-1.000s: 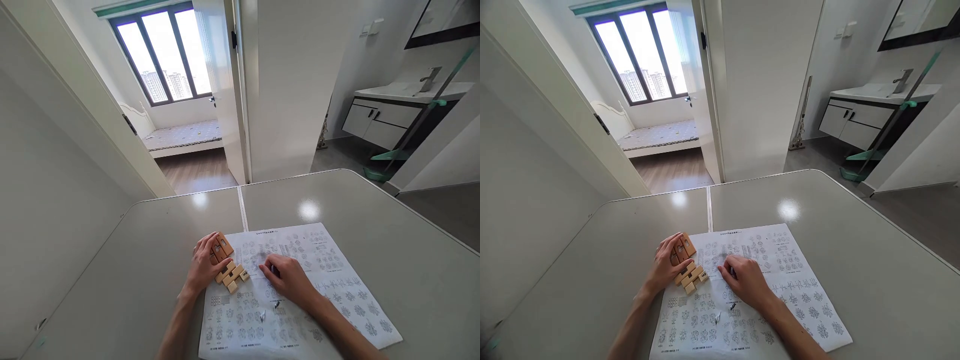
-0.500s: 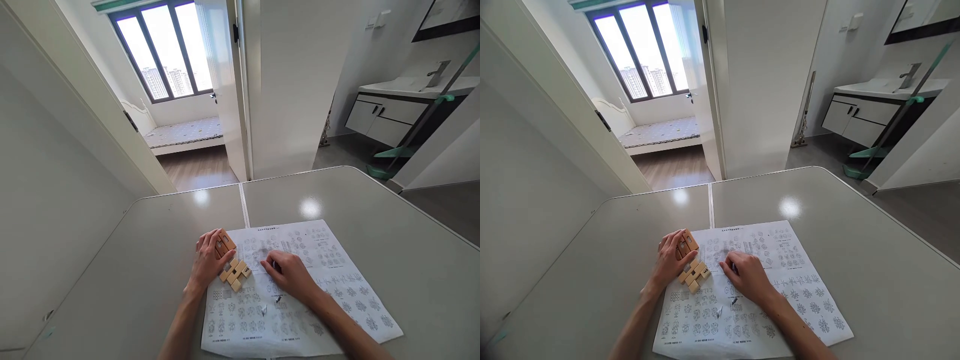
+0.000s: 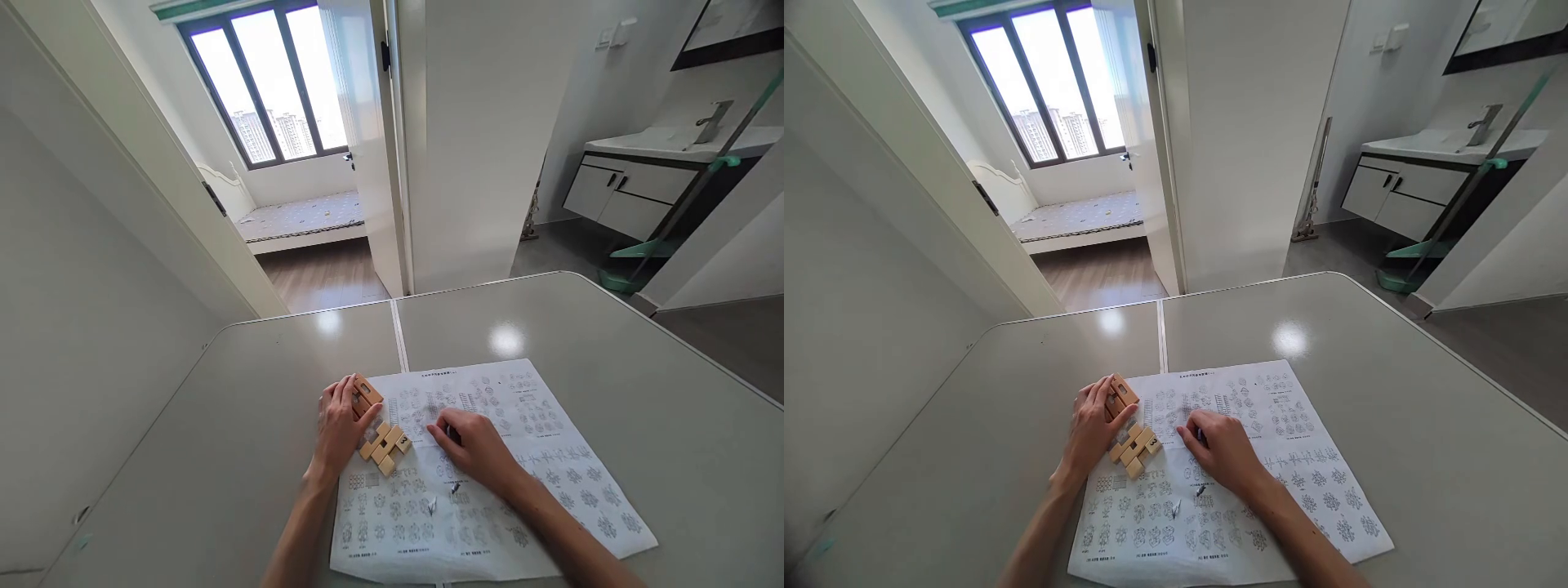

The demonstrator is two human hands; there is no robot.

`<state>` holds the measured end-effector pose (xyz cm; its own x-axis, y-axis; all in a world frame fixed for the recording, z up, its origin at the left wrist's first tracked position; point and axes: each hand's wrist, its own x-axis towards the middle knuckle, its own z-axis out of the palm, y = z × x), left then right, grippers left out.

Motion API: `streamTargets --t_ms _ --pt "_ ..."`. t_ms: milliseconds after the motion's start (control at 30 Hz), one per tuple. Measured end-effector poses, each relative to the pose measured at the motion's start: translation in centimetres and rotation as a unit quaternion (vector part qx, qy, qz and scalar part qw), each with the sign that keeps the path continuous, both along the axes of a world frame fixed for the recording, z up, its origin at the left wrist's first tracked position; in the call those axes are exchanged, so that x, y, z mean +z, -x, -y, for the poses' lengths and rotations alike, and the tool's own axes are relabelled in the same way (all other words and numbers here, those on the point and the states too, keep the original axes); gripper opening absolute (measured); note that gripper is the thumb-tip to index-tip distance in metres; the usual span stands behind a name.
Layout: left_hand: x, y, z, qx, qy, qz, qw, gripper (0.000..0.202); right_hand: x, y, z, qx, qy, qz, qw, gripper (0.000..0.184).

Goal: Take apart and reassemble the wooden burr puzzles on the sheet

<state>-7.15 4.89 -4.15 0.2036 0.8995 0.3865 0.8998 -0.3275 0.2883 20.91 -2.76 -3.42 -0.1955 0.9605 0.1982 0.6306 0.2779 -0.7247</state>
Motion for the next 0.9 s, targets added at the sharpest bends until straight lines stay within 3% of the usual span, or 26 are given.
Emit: streamTargets --t_ms 233,500,900 --pt "-0.14 0.16 0.03 0.026 -0.006 0.011 1.000 0.072 0.02 -0.07 -0.04 0.002 -0.002 0.007 1.000 0.039" --pt "-0.30 -0.01 0.03 0.003 0.001 0.027 1.000 0.067 0.05 -0.09 -0.08 0.006 0.001 0.008 1.000 0.040" --pt "0.59 -0.56 0.51 0.021 -0.016 0.001 1.000 0.062 0.49 -0.08 0.00 0.002 -0.001 0.004 1.000 0.040"
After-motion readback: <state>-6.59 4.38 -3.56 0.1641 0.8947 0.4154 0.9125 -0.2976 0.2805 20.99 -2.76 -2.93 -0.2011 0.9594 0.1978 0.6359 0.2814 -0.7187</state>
